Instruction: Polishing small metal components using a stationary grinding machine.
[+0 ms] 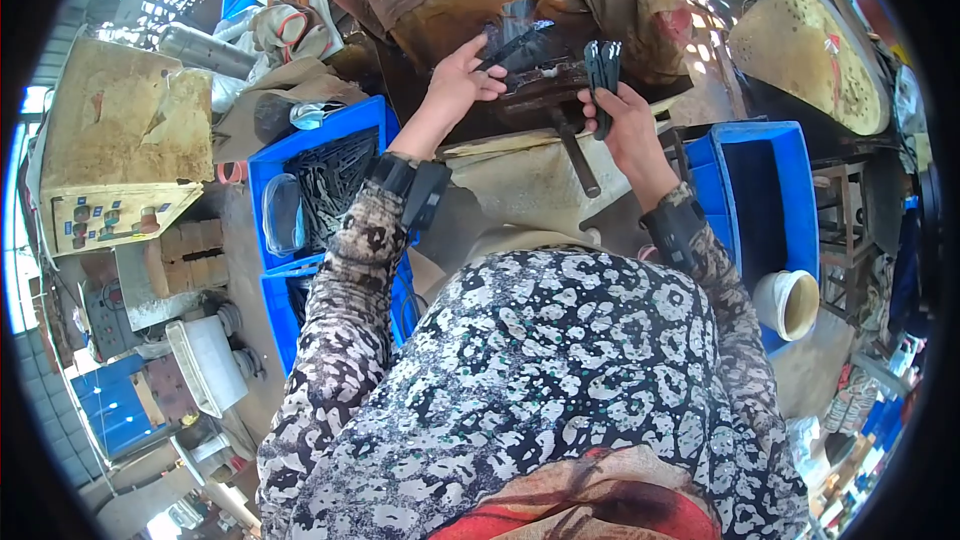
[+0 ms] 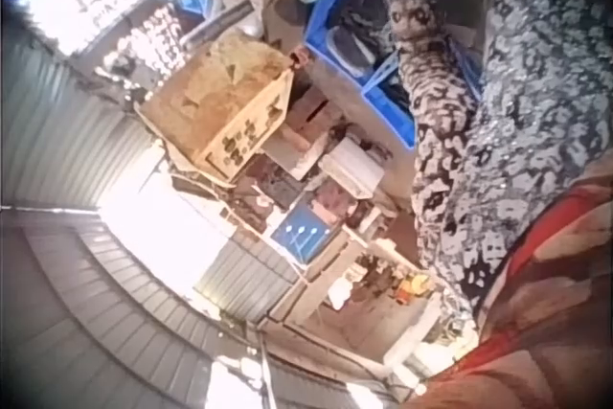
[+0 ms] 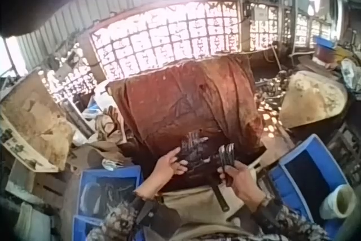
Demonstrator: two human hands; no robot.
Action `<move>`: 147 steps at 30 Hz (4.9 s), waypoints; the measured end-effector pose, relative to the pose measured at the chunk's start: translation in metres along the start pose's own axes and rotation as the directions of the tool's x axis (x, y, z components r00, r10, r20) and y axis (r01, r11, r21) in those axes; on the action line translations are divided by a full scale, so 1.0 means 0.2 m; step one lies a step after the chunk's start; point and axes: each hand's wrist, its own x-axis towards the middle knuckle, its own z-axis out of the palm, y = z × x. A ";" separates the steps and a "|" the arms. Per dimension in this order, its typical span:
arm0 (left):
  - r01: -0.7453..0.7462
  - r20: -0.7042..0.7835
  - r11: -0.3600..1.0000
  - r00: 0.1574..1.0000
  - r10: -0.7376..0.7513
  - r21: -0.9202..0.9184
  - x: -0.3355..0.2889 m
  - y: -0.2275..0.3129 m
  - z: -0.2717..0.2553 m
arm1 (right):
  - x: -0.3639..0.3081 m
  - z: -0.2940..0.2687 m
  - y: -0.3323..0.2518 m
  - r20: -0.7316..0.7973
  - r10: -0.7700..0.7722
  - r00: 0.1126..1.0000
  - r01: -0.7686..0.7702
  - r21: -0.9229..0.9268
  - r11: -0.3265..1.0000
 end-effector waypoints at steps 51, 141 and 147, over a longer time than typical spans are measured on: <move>-0.864 0.768 0.047 0.469 0.436 0.501 -0.29 -0.17 0.33 | -0.35 -0.40 0.08 -0.288 0.033 0.957 -0.016 0.059 0.998; 0.322 0.719 0.837 0.685 0.116 -0.442 -0.02 -0.03 0.85 | -0.49 -0.23 -0.13 -0.211 -0.123 0.970 0.058 -0.290 0.955; 0.342 0.749 0.867 0.661 0.051 -0.361 0.02 -0.07 0.85 | -0.49 -0.25 -0.12 -0.162 -0.096 0.982 0.027 -0.383 0.923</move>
